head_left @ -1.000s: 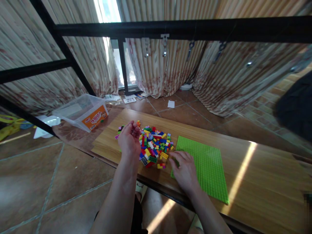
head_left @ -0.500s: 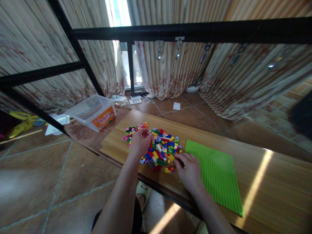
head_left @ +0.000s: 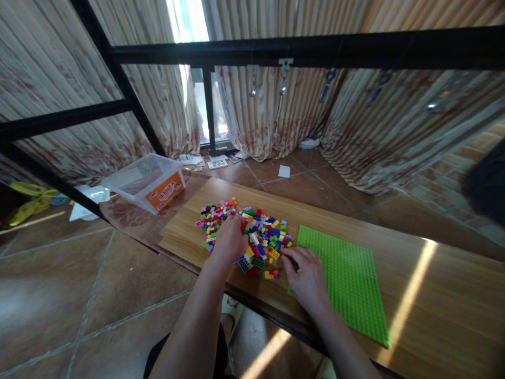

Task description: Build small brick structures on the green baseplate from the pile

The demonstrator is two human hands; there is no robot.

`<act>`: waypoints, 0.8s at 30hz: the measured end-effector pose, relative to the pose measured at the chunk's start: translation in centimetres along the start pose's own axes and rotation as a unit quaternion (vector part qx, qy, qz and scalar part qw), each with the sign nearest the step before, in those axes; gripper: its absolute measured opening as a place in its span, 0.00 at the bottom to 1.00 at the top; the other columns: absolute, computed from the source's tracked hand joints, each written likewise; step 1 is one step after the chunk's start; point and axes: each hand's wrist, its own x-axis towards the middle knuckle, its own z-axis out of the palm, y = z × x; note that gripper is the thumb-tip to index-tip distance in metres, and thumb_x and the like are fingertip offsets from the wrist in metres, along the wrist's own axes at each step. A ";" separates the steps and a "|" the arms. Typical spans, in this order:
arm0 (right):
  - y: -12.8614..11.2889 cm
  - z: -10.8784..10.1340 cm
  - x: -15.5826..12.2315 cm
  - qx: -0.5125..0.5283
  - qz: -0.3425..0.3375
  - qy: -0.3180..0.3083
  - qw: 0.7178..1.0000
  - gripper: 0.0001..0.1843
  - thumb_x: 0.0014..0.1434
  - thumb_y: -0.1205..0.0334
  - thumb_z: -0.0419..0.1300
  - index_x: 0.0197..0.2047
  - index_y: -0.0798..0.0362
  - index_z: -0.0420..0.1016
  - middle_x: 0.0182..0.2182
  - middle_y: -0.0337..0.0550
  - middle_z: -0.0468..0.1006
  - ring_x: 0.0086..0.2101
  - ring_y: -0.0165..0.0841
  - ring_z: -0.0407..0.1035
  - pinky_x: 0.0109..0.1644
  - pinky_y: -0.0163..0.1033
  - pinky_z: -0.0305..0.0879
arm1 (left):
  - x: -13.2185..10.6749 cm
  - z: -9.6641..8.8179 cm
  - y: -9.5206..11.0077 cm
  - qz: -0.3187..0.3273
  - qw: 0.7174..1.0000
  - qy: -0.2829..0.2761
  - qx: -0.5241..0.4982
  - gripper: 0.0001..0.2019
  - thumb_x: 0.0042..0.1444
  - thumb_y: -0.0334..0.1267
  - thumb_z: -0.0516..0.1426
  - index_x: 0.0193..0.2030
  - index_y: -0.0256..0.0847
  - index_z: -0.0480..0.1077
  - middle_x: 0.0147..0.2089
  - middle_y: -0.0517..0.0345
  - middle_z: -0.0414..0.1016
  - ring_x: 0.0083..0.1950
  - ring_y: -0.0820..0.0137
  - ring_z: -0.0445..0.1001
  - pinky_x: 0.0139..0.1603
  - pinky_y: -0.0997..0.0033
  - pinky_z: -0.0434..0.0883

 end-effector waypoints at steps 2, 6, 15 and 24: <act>0.0 -0.1 0.0 0.004 0.001 0.005 1.000 0.10 0.62 0.62 0.56 0.41 0.50 0.79 0.38 0.44 0.80 0.40 0.38 0.70 0.48 0.46 0.59 | 0.1 -0.1 0.1 -0.010 1.000 0.009 0.001 0.13 0.49 0.26 0.56 0.43 0.37 0.71 0.42 0.48 0.76 0.47 0.60 0.73 0.48 0.65 0.67; 0.0 -0.3 0.1 0.015 0.006 0.022 1.000 0.10 0.62 0.62 0.56 0.40 0.50 0.79 0.37 0.43 0.80 0.40 0.38 0.70 0.48 0.47 0.60 | 0.2 -0.4 0.2 -0.023 0.999 0.031 -0.022 0.10 0.50 0.28 0.55 0.39 0.37 0.72 0.38 0.50 0.77 0.41 0.61 0.74 0.43 0.64 0.67; -1.5 -1.8 0.8 0.299 0.170 0.122 0.931 0.14 0.62 0.53 0.57 0.45 0.50 0.77 0.40 0.45 0.80 0.39 0.35 0.73 0.45 0.43 0.67 | 0.0 0.2 2.3 0.105 0.958 0.018 -0.266 0.14 0.50 0.27 0.57 0.44 0.38 0.73 0.41 0.54 0.79 0.42 0.67 0.76 0.46 0.67 0.71; -1.0 -2.2 1.4 0.497 0.261 0.151 0.814 0.16 0.53 0.53 0.65 0.42 0.53 0.77 0.30 0.40 0.79 0.26 0.27 0.67 0.30 0.36 0.64 | -2.1 2.8 6.8 0.220 0.948 0.036 -0.225 0.14 0.52 0.26 0.56 0.46 0.39 0.72 0.46 0.52 0.75 0.49 0.64 0.72 0.53 0.62 0.70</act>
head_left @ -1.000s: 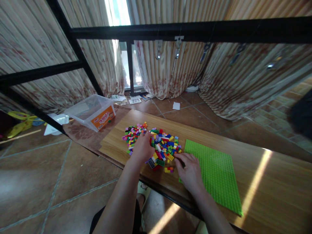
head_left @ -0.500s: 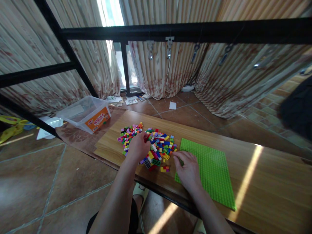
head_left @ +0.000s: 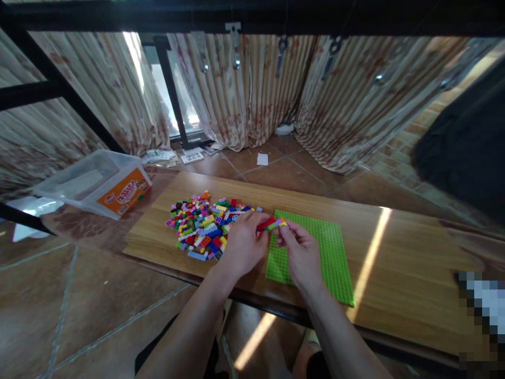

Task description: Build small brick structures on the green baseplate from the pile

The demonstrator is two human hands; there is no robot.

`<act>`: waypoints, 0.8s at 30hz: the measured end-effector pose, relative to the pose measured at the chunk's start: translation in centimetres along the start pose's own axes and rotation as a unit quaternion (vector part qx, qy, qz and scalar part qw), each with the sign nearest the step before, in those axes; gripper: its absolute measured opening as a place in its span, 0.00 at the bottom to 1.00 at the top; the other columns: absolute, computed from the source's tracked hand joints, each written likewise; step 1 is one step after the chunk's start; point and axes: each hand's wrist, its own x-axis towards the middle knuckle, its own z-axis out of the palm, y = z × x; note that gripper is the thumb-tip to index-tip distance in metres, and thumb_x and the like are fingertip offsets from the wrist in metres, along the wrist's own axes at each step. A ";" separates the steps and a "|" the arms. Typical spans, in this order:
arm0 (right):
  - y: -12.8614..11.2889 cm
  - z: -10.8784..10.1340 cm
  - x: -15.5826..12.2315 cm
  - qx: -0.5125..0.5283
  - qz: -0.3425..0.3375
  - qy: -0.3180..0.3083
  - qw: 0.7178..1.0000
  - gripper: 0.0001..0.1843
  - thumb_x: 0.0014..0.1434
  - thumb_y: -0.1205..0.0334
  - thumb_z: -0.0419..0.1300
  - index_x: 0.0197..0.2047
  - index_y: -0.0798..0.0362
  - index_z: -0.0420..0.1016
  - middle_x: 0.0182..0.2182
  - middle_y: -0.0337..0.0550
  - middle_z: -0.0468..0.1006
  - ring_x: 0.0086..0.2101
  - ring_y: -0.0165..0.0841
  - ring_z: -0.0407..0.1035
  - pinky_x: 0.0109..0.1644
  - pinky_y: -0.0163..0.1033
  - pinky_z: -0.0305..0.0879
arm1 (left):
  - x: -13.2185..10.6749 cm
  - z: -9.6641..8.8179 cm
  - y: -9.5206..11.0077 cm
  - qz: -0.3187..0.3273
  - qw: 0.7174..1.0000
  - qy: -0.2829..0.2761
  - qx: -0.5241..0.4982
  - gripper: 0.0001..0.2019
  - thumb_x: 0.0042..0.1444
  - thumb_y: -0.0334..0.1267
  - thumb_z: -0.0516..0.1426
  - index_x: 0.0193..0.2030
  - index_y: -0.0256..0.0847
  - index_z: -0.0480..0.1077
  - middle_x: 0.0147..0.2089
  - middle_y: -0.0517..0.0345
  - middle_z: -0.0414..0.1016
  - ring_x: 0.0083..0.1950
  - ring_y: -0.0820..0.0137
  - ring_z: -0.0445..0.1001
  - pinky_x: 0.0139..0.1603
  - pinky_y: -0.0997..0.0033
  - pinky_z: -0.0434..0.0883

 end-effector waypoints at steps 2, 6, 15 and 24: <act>0.1 -0.3 0.1 0.004 -0.003 0.011 1.000 0.15 0.52 0.54 0.66 0.41 0.52 0.78 0.28 0.39 0.78 0.25 0.27 0.66 0.30 0.36 0.64 | 0.1 0.4 0.1 -0.035 0.999 -0.010 -0.040 0.14 0.53 0.28 0.56 0.47 0.38 0.71 0.44 0.53 0.76 0.46 0.66 0.74 0.51 0.64 0.71; 0.0 -0.6 0.0 -0.012 -0.012 -0.014 1.000 0.13 0.53 0.55 0.65 0.40 0.52 0.78 0.26 0.37 0.76 0.25 0.26 0.65 0.29 0.35 0.63 | 0.6 0.9 0.3 -0.075 0.987 -0.061 -0.129 0.10 0.58 0.38 0.55 0.44 0.38 0.72 0.38 0.54 0.78 0.39 0.68 0.74 0.43 0.68 0.71; -0.7 -0.6 -0.4 -0.099 -0.044 -0.051 0.993 0.14 0.56 0.54 0.61 0.42 0.52 0.79 0.25 0.38 0.76 0.24 0.27 0.64 0.28 0.35 0.62 | 0.8 1.5 0.6 -0.115 0.974 -0.081 -0.175 0.08 0.58 0.37 0.54 0.33 0.37 0.71 0.30 0.58 0.75 0.32 0.72 0.71 0.35 0.73 0.67; -1.1 -0.4 -0.2 -0.071 -0.015 -0.080 0.994 0.14 0.53 0.53 0.64 0.40 0.52 0.81 0.22 0.37 0.74 0.22 0.26 0.63 0.25 0.34 0.60 | 1.0 1.0 0.3 -0.133 0.965 -0.117 -0.191 0.07 0.57 0.34 0.52 0.29 0.37 0.68 0.28 0.60 0.71 0.31 0.74 0.67 0.33 0.75 0.64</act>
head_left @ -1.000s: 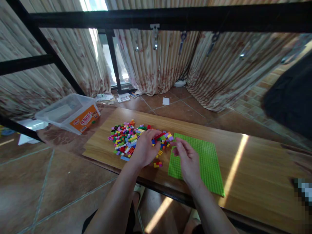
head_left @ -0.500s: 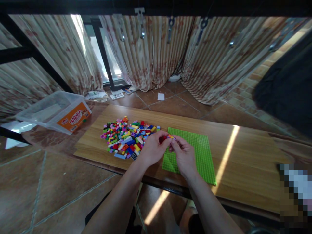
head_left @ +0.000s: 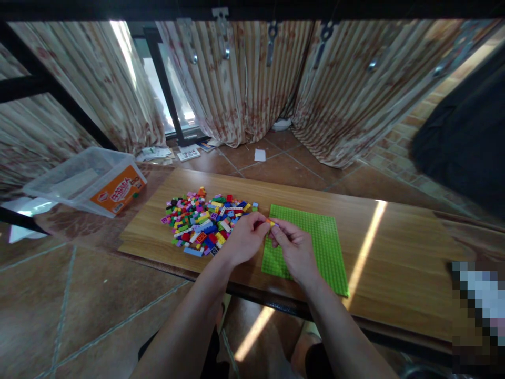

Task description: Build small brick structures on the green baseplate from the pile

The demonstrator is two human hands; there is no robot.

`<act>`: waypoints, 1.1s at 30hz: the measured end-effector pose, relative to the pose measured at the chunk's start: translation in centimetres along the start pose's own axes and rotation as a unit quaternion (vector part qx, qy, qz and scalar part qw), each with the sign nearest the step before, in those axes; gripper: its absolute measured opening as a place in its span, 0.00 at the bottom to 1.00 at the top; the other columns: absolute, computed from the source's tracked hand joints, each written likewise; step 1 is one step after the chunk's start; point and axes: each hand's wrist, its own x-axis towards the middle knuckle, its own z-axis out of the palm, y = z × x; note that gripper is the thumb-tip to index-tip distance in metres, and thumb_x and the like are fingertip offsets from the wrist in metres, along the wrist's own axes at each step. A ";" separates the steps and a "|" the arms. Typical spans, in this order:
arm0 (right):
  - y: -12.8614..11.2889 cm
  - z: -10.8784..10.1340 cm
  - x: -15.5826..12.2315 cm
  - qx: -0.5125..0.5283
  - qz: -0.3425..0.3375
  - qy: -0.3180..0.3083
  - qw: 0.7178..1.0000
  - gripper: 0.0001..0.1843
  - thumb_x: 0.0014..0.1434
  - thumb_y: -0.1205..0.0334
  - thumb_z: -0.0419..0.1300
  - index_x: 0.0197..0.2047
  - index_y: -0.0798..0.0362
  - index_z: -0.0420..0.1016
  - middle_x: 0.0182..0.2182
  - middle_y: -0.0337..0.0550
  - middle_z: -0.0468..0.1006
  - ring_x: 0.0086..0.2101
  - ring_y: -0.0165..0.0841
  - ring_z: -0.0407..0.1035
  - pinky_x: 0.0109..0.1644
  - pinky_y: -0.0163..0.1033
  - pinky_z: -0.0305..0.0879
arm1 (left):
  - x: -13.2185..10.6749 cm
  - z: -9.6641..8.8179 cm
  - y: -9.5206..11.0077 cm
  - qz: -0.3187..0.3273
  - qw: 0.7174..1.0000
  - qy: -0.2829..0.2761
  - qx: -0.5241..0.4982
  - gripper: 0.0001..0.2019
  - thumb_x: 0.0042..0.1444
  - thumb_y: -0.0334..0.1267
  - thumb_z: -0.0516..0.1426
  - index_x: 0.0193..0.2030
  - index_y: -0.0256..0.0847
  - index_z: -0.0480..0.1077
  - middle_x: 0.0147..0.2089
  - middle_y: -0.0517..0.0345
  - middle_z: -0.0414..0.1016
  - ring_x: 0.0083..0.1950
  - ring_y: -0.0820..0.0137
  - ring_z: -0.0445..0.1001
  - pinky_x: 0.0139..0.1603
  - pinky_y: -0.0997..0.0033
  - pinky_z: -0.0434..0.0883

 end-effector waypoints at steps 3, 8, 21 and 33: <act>0.1 -0.2 0.1 0.006 0.014 -0.017 1.000 0.15 0.52 0.53 0.65 0.40 0.53 0.81 0.21 0.36 0.74 0.21 0.26 0.62 0.25 0.34 0.60 | 0.0 -0.1 -0.3 0.003 1.000 -0.006 -0.004 0.08 0.56 0.35 0.52 0.28 0.38 0.68 0.27 0.61 0.70 0.30 0.74 0.66 0.32 0.76 0.63; 0.4 -0.5 0.2 0.044 0.038 -0.031 0.998 0.16 0.51 0.53 0.65 0.40 0.54 0.81 0.21 0.36 0.72 0.21 0.25 0.60 0.25 0.34 0.58 | 0.0 -0.2 -0.5 -0.010 0.999 -0.014 -0.041 0.08 0.55 0.37 0.53 0.28 0.38 0.68 0.27 0.61 0.70 0.30 0.74 0.66 0.33 0.75 0.63; 0.9 -0.5 0.4 0.046 0.063 -0.003 0.997 0.20 0.52 0.51 0.65 0.45 0.54 0.80 0.23 0.38 0.74 0.22 0.25 0.59 0.24 0.33 0.54 | 0.2 0.7 0.1 -0.135 0.977 0.049 -0.159 0.07 0.52 0.36 0.53 0.28 0.38 0.70 0.21 0.64 0.64 0.21 0.77 0.59 0.22 0.78 0.57; 1.2 -0.3 0.0 0.009 0.005 0.014 1.000 0.15 0.55 0.53 0.63 0.43 0.51 0.80 0.22 0.36 0.73 0.22 0.27 0.59 0.25 0.33 0.55 | 0.1 2.3 0.3 -0.137 0.963 0.066 -0.225 0.12 0.50 0.44 0.60 0.25 0.37 0.68 0.21 0.63 0.65 0.23 0.77 0.62 0.22 0.78 0.57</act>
